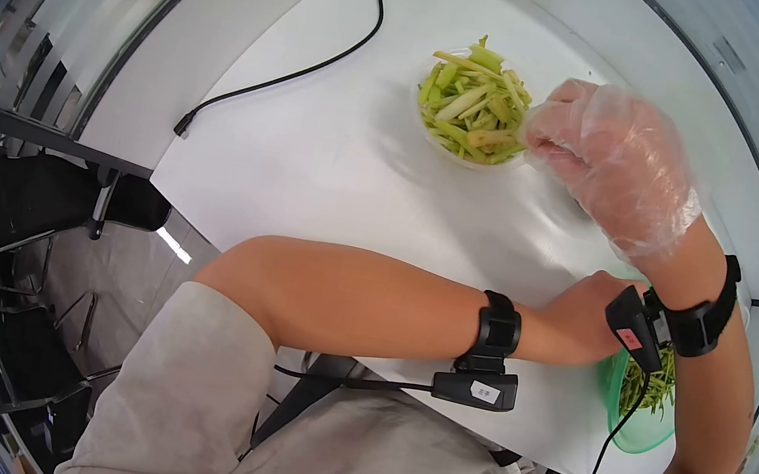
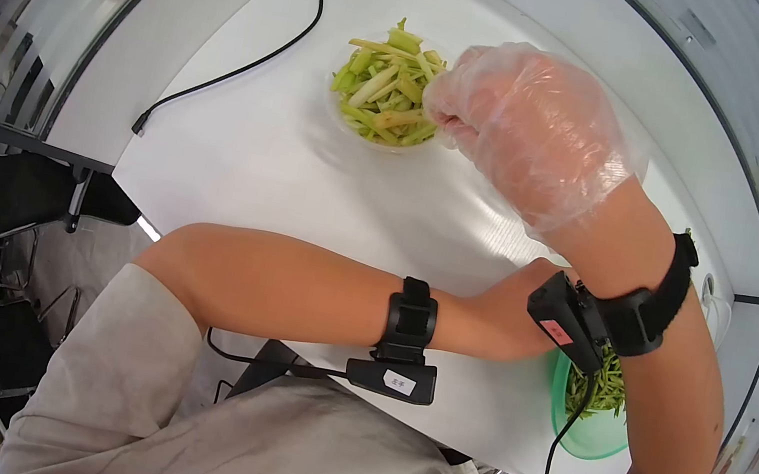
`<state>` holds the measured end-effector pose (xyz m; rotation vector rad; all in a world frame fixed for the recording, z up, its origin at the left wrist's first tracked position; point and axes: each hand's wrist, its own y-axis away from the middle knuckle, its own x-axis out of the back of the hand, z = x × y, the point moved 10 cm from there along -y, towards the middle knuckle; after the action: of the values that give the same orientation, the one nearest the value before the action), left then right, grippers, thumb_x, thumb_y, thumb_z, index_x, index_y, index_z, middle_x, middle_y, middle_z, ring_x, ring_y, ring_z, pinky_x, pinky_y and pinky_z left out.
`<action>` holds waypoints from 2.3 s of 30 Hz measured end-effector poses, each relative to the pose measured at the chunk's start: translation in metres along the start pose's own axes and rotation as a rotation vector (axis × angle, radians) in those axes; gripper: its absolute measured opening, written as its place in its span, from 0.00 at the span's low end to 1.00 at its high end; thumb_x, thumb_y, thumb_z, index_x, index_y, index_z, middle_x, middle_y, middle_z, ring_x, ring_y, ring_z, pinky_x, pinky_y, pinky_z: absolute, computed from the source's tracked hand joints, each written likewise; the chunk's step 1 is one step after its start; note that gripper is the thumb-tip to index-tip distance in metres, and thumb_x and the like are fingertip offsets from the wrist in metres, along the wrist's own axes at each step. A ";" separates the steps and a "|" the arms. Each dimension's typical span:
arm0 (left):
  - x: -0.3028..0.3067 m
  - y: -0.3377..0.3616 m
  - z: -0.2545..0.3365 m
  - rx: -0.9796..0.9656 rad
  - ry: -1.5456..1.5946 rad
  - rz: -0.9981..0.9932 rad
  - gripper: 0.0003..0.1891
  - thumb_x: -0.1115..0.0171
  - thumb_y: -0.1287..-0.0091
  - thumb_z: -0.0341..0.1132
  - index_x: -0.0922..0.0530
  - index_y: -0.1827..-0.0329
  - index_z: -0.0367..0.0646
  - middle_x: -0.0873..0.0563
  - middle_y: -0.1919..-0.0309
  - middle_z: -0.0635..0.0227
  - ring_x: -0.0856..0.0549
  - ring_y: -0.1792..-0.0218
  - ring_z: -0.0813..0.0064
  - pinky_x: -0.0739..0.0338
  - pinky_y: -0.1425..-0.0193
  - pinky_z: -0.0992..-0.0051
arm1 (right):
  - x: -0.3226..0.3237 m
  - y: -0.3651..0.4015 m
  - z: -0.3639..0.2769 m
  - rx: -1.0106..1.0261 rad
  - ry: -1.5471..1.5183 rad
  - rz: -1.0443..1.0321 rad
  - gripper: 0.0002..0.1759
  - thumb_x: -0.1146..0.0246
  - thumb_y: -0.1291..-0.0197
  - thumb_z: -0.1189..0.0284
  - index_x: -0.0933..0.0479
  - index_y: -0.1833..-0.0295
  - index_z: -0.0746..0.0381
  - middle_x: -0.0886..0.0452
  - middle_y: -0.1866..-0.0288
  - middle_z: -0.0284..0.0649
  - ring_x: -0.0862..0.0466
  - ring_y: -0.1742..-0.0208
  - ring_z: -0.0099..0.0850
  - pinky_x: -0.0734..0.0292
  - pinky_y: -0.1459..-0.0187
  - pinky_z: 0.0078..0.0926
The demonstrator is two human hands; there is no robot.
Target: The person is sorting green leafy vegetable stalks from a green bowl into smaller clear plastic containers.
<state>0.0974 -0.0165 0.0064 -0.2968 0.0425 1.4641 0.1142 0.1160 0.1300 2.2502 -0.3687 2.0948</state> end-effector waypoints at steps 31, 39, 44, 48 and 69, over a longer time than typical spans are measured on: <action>-0.008 0.002 -0.021 0.393 0.144 -0.081 0.16 0.42 0.14 0.44 0.21 0.57 0.40 0.24 0.77 0.78 0.27 0.76 0.88 0.34 0.73 0.78 | 0.066 0.236 0.065 -0.646 -0.220 -0.110 0.08 0.25 0.41 0.76 0.14 0.57 0.64 0.15 0.67 0.41 0.17 0.68 0.34 0.21 0.62 0.35; -0.005 0.001 -0.017 0.420 0.031 -0.085 0.15 0.44 0.13 0.44 0.21 0.53 0.42 0.24 0.71 0.80 0.26 0.76 0.90 0.30 0.72 0.82 | -0.008 0.260 0.067 -0.456 -0.101 -0.210 0.13 0.21 0.52 0.73 0.15 0.60 0.59 0.13 0.63 0.41 0.12 0.60 0.44 0.18 0.57 0.43; -0.004 0.003 -0.013 0.342 0.009 -0.152 0.15 0.45 0.12 0.43 0.20 0.51 0.41 0.22 0.70 0.79 0.26 0.75 0.91 0.28 0.71 0.83 | -0.008 0.249 0.070 -0.364 -0.112 -0.241 0.10 0.22 0.48 0.73 0.15 0.61 0.60 0.14 0.63 0.39 0.13 0.64 0.40 0.20 0.62 0.38; -0.005 0.003 -0.013 0.333 0.061 -0.150 0.14 0.46 0.12 0.42 0.20 0.50 0.40 0.21 0.69 0.79 0.26 0.76 0.91 0.29 0.72 0.82 | 0.025 0.261 0.106 -0.565 -0.657 0.091 0.05 0.28 0.42 0.81 0.15 0.60 0.63 0.12 0.62 0.37 0.16 0.69 0.27 0.24 0.67 0.26; -0.006 0.004 -0.013 0.342 0.103 -0.149 0.11 0.45 0.13 0.38 0.21 0.51 0.39 0.21 0.71 0.78 0.27 0.76 0.90 0.31 0.74 0.80 | 0.022 0.290 0.150 -0.948 -1.035 0.308 0.07 0.28 0.39 0.78 0.16 0.56 0.65 0.09 0.65 0.47 0.10 0.74 0.29 0.25 0.79 0.17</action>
<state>0.0947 -0.0249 -0.0058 -0.0934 0.3440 1.2667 0.2035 -0.1978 0.1016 2.3755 -1.4027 0.3285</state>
